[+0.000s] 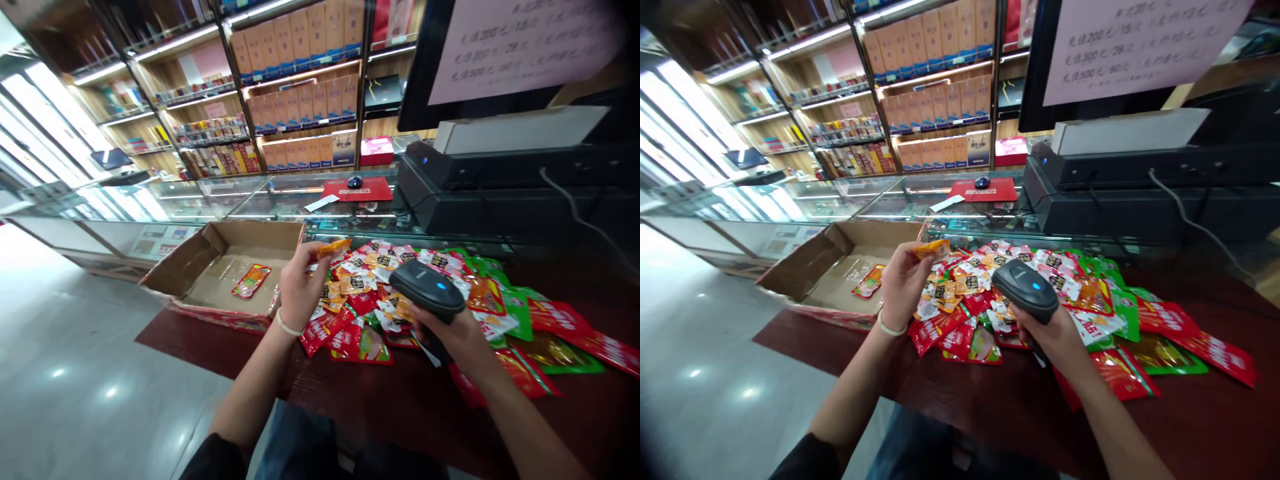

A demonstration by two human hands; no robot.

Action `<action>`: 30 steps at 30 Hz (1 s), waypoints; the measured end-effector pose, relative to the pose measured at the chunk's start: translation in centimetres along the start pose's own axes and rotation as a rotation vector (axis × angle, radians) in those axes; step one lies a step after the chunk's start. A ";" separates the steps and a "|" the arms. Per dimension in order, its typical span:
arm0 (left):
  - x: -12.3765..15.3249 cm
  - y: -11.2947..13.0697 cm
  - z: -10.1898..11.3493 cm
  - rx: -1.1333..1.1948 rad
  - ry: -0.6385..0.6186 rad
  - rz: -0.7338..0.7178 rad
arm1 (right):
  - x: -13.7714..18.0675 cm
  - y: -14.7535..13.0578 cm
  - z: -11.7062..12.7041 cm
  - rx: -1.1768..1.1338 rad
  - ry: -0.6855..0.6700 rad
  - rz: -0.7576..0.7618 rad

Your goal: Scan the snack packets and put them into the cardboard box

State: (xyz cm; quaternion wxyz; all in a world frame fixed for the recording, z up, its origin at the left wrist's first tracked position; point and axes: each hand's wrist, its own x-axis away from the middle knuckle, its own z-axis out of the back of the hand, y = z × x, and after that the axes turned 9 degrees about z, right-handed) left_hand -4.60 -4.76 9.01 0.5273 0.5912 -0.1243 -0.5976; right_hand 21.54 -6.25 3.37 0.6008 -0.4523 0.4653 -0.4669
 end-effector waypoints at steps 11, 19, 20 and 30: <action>-2.2 -6.6 14.2 -0.778 -0.001 -0.012 | -0.5 0.0 -3.2 -0.032 -0.109 0.003; -0.7 -2.4 11.0 -0.620 -0.041 -0.084 | -1.0 -2.1 -5.2 -0.119 -0.106 0.027; -0.3 -1.4 9.9 -0.574 -0.069 -0.113 | -1.2 -2.4 -5.2 -0.106 -0.101 0.033; 2.0 -2.7 -4.3 -0.416 -0.445 -0.134 | -4.4 -1.7 -1.5 -0.072 0.044 0.070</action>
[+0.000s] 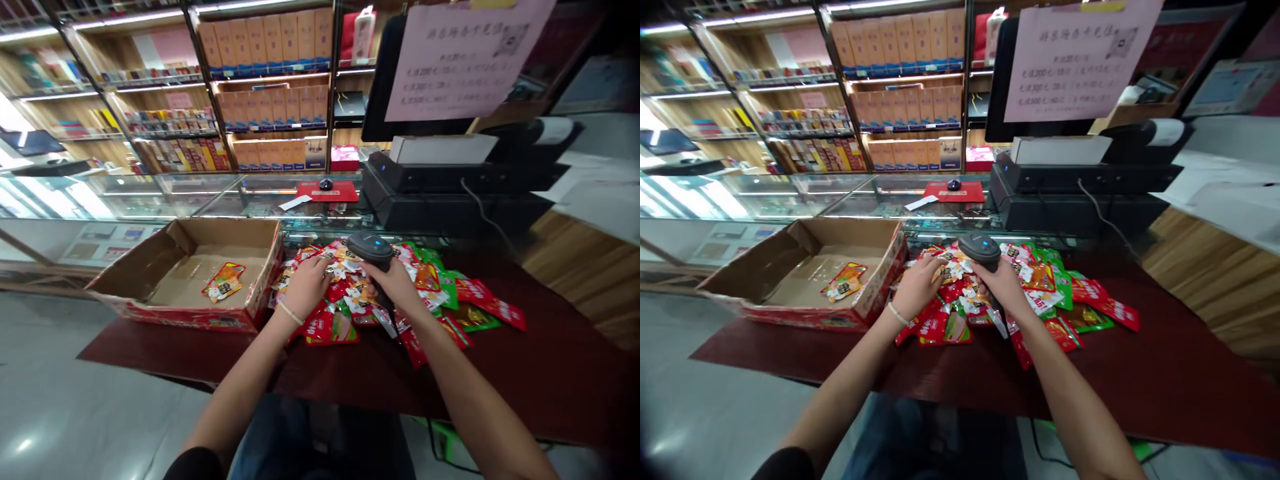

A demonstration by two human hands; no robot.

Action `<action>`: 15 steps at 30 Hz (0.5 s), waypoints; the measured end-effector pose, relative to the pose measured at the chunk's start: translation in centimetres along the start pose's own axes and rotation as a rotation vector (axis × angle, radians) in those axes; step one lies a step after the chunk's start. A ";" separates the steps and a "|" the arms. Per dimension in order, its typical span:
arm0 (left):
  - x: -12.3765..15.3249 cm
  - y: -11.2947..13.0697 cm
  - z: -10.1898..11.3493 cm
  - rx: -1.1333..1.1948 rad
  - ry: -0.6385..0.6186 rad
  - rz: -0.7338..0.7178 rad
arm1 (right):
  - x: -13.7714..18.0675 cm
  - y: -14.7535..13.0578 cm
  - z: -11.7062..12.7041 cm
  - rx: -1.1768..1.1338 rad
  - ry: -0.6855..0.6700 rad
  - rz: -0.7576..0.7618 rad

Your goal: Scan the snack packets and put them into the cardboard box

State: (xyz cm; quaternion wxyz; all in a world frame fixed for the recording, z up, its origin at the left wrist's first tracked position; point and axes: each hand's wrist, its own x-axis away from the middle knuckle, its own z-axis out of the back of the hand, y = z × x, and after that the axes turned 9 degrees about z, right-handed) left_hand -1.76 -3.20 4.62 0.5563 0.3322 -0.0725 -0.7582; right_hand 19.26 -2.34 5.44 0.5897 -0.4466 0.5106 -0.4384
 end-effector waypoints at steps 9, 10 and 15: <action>-0.4 -1.4 -5.6 -0.085 0.006 -0.033 | 0.5 2.2 1.0 -0.027 0.057 -0.060; -0.2 -1.4 -5.5 -0.069 0.014 -0.041 | 0.6 2.2 0.9 -0.014 0.053 -0.055; 0.8 -1.1 -3.5 0.160 0.212 -0.017 | 0.8 2.1 0.2 0.011 0.041 -0.031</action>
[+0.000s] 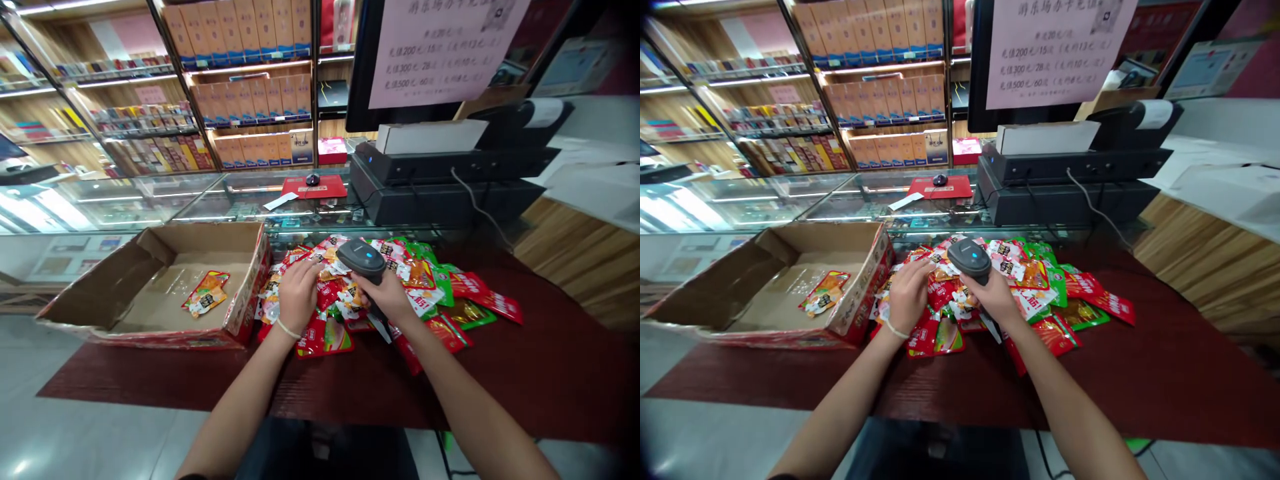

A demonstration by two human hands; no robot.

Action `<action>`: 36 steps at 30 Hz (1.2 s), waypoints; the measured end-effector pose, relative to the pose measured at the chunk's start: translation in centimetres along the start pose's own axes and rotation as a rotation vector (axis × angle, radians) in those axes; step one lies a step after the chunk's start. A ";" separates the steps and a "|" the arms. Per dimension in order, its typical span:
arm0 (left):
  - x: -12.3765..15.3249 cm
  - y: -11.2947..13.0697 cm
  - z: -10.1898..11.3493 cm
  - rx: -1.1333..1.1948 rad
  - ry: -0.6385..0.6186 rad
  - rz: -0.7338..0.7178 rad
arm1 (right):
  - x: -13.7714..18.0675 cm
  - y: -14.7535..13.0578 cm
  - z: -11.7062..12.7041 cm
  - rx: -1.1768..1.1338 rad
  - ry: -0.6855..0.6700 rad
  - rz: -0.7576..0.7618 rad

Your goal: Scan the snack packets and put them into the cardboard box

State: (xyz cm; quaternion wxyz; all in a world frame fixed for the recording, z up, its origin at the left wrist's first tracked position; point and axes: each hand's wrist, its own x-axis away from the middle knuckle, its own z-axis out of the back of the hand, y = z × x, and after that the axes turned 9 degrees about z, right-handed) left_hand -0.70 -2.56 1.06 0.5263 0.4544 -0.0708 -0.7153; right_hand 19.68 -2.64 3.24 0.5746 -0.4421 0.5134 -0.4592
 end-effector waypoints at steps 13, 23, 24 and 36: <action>-1.3 -0.8 -0.1 1.256 0.181 0.858 | 1.1 -0.4 -1.3 0.113 -0.101 0.010; -1.6 -0.8 -0.2 1.432 0.199 0.853 | 1.5 -0.6 -1.7 0.128 -0.211 -0.054; -1.7 -0.8 -0.2 1.461 0.191 0.854 | 1.5 -0.5 -1.7 0.144 -0.222 -0.035; -1.5 -1.1 -0.8 1.461 0.212 0.806 | 1.4 -1.0 -1.5 0.214 -0.218 0.022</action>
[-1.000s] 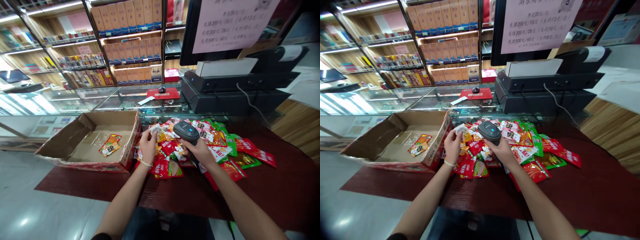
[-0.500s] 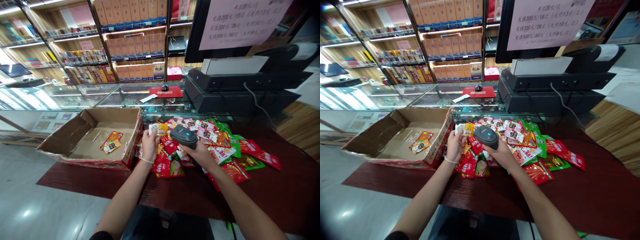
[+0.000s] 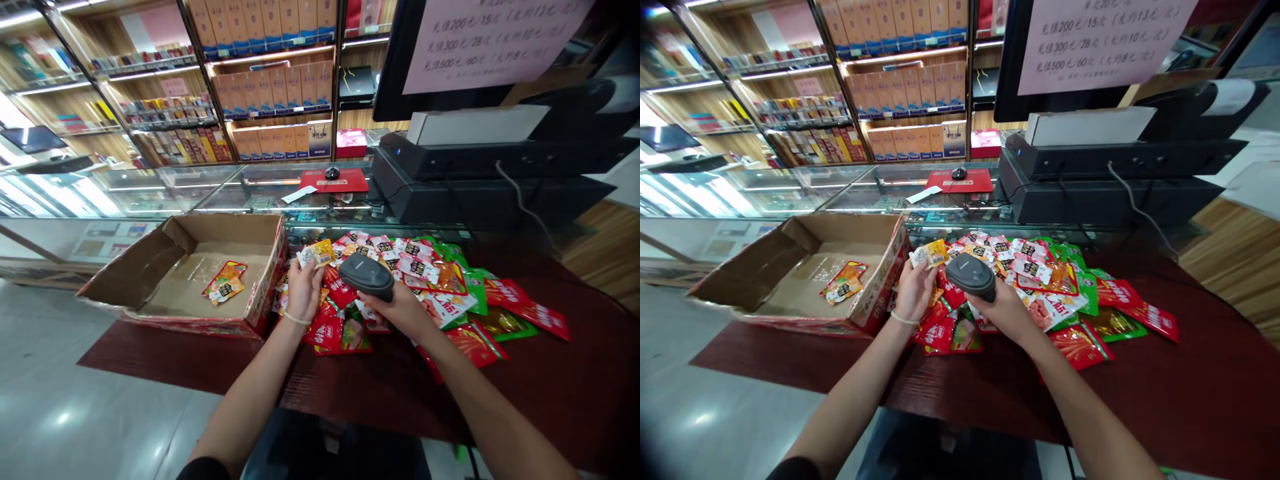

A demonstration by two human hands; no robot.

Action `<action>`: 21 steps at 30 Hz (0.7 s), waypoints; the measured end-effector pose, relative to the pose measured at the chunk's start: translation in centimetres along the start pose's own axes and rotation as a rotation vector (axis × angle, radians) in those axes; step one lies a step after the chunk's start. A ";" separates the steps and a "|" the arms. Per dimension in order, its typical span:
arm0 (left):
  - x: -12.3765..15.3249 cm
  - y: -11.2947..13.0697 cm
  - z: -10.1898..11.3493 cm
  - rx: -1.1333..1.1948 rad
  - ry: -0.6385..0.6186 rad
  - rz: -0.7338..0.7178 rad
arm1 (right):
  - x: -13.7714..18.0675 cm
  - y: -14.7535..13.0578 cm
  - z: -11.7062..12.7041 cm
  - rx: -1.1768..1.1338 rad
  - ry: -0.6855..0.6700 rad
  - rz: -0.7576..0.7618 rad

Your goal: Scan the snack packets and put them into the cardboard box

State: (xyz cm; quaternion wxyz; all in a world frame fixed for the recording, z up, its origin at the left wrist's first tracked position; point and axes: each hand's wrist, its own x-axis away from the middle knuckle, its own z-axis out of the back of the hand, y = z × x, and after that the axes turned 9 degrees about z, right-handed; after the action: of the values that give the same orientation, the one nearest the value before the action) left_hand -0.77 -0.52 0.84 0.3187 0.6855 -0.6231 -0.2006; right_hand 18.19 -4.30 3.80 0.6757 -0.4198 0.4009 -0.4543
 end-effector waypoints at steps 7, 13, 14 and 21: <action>2.7 2.4 -2.7 -0.523 0.005 -0.432 | -0.3 -0.2 0.5 -0.123 0.104 -0.017; 6.3 11.6 -1.3 -0.982 -0.114 -0.808 | -0.6 -1.9 -0.2 -0.162 0.097 -0.056; 6.4 13.1 -0.2 -1.105 -0.051 -0.851 | -0.6 -2.0 -0.5 -0.160 0.087 -0.046; 5.0 20.0 8.1 -1.836 0.288 -0.790 | -1.1 -1.7 -2.5 -0.059 -0.024 -0.030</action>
State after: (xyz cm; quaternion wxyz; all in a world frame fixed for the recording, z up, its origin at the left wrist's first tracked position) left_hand -20.03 -7.38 9.45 0.7061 0.3501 0.0882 -0.6092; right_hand 15.14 -4.20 4.72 0.6610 -0.4510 0.3997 -0.4471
